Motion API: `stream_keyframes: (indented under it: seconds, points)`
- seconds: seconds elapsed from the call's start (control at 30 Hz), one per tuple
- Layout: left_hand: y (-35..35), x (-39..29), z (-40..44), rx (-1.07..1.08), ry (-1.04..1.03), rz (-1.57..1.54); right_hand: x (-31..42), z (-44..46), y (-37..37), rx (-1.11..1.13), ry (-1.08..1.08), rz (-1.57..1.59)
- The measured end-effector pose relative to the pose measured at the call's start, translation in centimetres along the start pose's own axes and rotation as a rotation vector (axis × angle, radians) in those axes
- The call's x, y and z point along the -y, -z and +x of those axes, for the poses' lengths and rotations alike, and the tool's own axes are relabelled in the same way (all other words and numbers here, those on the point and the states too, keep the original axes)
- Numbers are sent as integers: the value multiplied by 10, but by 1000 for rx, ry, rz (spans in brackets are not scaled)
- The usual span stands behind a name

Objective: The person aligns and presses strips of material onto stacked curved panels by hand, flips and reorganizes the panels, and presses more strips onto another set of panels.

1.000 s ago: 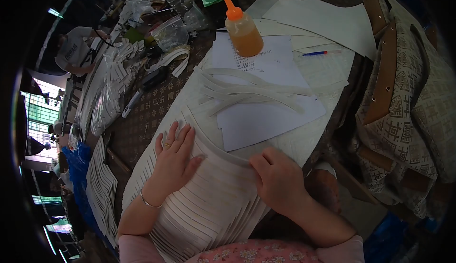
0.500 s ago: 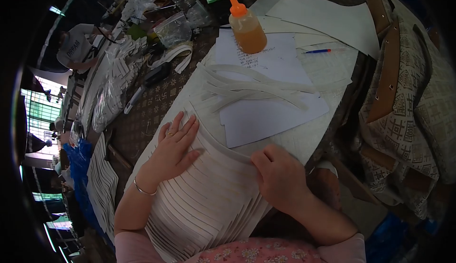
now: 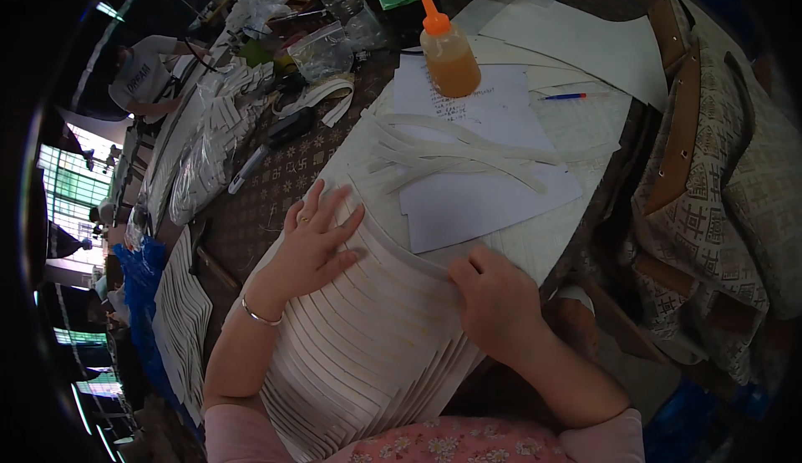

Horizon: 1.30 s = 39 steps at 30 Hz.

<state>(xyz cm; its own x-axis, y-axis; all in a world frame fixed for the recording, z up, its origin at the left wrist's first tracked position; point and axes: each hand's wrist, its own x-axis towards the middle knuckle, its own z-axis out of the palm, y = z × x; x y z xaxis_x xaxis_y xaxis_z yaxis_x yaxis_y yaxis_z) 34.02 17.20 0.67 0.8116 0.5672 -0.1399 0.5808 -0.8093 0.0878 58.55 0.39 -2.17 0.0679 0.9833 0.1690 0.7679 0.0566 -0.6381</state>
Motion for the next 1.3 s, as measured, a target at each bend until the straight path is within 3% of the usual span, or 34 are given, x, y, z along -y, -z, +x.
stream_keyframes:
  seconds: [0.13,0.2,0.23,0.3,0.43,0.5,0.63,0.93,1.0,1.03,1.1,1.23,1.3]
  points:
    - [-14,5,11,-249,54,-76,1,-1,0,-10,-16,10]
    - [-20,17,30,-411,250,-190,1,0,0,-18,-29,13]
    - [-17,19,35,-411,242,-189,0,-1,0,-18,-27,21]
    - [-7,20,45,-301,408,-384,-1,-1,-1,-27,-31,27]
    - [-15,27,55,-163,439,-405,-2,0,-1,-32,-28,42]
    - [-13,28,59,-153,329,-183,-3,0,-2,-58,-20,55]
    - [-1,23,62,-144,414,-87,-3,-1,-2,-30,-28,47]
    - [19,14,55,-57,357,-326,-5,-2,-6,-82,-10,68]
    - [25,23,45,-1,337,-618,-6,-3,-6,-86,-11,72]
    - [29,29,43,1,337,-617,-6,-3,-6,-85,-9,70]
    - [36,39,41,183,202,-690,-6,-3,-6,-83,-4,66]
    - [19,51,50,79,226,-926,-6,-3,-6,-89,-9,81]
    - [14,42,57,7,456,-756,-6,-3,-7,-89,-14,87]
